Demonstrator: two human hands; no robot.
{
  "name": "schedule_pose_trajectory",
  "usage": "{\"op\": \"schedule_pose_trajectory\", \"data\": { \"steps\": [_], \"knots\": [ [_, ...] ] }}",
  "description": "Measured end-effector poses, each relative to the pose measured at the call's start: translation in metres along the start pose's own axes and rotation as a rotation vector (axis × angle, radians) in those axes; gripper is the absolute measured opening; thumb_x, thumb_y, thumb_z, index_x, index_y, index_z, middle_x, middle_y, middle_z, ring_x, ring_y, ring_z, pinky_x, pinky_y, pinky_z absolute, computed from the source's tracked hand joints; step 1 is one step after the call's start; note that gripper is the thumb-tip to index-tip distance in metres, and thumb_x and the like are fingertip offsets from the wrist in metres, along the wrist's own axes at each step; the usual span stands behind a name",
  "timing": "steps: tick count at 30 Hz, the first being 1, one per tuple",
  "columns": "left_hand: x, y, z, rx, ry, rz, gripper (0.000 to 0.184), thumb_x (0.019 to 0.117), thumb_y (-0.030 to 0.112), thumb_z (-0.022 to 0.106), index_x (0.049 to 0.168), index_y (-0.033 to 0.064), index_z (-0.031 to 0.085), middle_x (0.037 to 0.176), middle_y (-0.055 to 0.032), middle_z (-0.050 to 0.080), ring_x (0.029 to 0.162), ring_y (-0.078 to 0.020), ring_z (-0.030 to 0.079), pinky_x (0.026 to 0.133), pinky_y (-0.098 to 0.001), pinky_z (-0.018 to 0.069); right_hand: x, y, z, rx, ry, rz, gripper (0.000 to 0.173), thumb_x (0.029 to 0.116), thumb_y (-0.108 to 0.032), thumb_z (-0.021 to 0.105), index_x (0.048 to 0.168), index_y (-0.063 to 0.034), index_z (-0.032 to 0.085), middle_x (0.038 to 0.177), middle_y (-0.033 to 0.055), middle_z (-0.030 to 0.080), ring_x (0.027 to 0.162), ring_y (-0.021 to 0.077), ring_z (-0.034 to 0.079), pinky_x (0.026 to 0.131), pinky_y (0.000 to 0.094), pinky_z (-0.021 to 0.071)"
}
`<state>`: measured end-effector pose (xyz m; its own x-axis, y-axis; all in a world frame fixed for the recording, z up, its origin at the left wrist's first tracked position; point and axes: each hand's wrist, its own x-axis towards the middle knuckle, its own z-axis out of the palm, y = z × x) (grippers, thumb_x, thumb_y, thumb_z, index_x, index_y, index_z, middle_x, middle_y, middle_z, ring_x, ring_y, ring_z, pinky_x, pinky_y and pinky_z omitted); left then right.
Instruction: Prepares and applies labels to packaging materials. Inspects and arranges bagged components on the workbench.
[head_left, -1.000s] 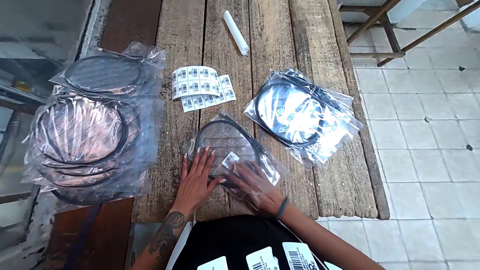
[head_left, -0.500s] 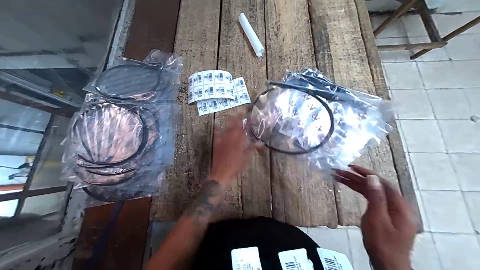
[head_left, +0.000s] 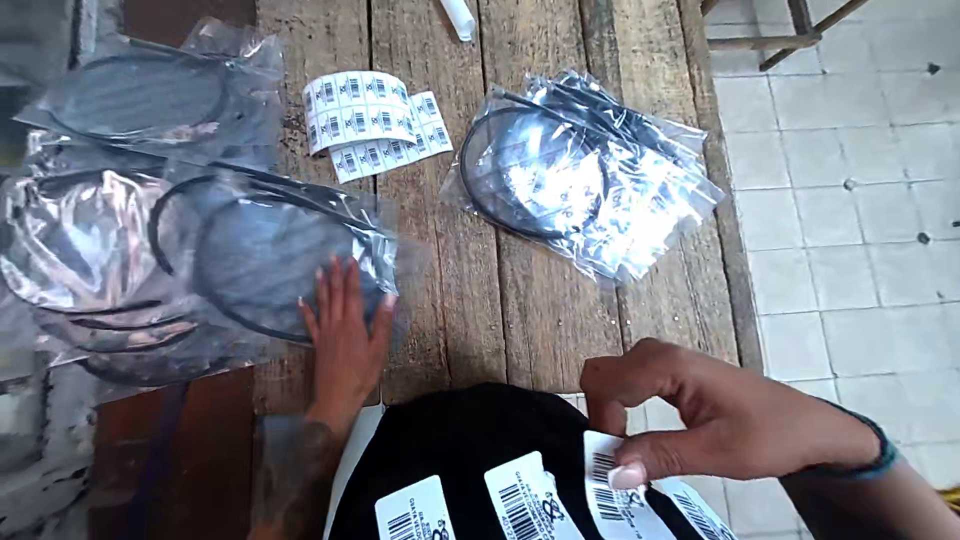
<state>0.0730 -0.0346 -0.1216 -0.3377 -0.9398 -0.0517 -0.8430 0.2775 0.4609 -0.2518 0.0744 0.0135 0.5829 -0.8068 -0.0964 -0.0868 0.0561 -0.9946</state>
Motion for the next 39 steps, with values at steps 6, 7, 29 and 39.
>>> {"op": "schedule_pose_trajectory", "data": {
  "steps": [6, 7, 29, 39],
  "knots": [
    [-0.024, -0.014, 0.037, -0.006, -0.031, 0.231, 0.073, 0.0986, 0.060, 0.054, 0.153, 0.0124, 0.049, 0.165, -0.0092, 0.035, 0.156, -0.0318, 0.024, 0.126, -0.0606, 0.0153, -0.002, -0.019, -0.037, -0.370, 0.674, -0.038, 0.012, 0.0988, -0.032, 0.067, 0.101, -0.0211, 0.072, 0.089, -0.0112, 0.071, 0.075, 0.0026, 0.068, 0.068, 0.0214, 0.0605],
    [-0.027, -0.011, 0.035, -0.097, -0.023, 0.252, 0.072, 0.0923, 0.061, 0.064, 0.145, 0.0111, 0.058, 0.160, -0.0102, 0.044, 0.152, -0.0330, 0.032, 0.125, -0.0605, 0.0200, 0.004, -0.014, -0.045, -0.419, 0.783, -0.040, 0.013, 0.1010, -0.030, 0.064, 0.105, -0.0189, 0.068, 0.090, -0.0105, 0.071, 0.077, 0.0036, 0.068, 0.071, 0.0236, 0.0606],
    [-0.036, 0.063, 0.033, -1.006, -0.362, -0.201, 0.010, 0.0811, 0.024, 0.085, 0.086, 0.0169, 0.082, 0.095, 0.0054, 0.072, 0.101, -0.0074, 0.064, 0.092, -0.0290, 0.0518, 0.132, 0.120, 0.067, -0.699, 0.408, 0.866, 0.052, 0.1016, -0.029, 0.060, 0.147, -0.0086, 0.043, 0.087, 0.0227, 0.070, 0.082, 0.0453, 0.070, 0.071, 0.0620, 0.0551],
    [-0.029, 0.046, 0.026, -0.858, -0.219, 0.030, 0.013, 0.0861, 0.028, 0.081, 0.091, 0.0158, 0.081, 0.095, 0.0046, 0.074, 0.096, -0.0074, 0.068, 0.088, -0.0287, 0.0579, 0.140, 0.121, 0.070, -0.727, 0.494, 0.782, 0.045, 0.1018, -0.037, 0.060, 0.135, -0.0068, 0.053, 0.081, 0.0202, 0.069, 0.078, 0.0431, 0.070, 0.066, 0.0598, 0.0548]
  ]
}}
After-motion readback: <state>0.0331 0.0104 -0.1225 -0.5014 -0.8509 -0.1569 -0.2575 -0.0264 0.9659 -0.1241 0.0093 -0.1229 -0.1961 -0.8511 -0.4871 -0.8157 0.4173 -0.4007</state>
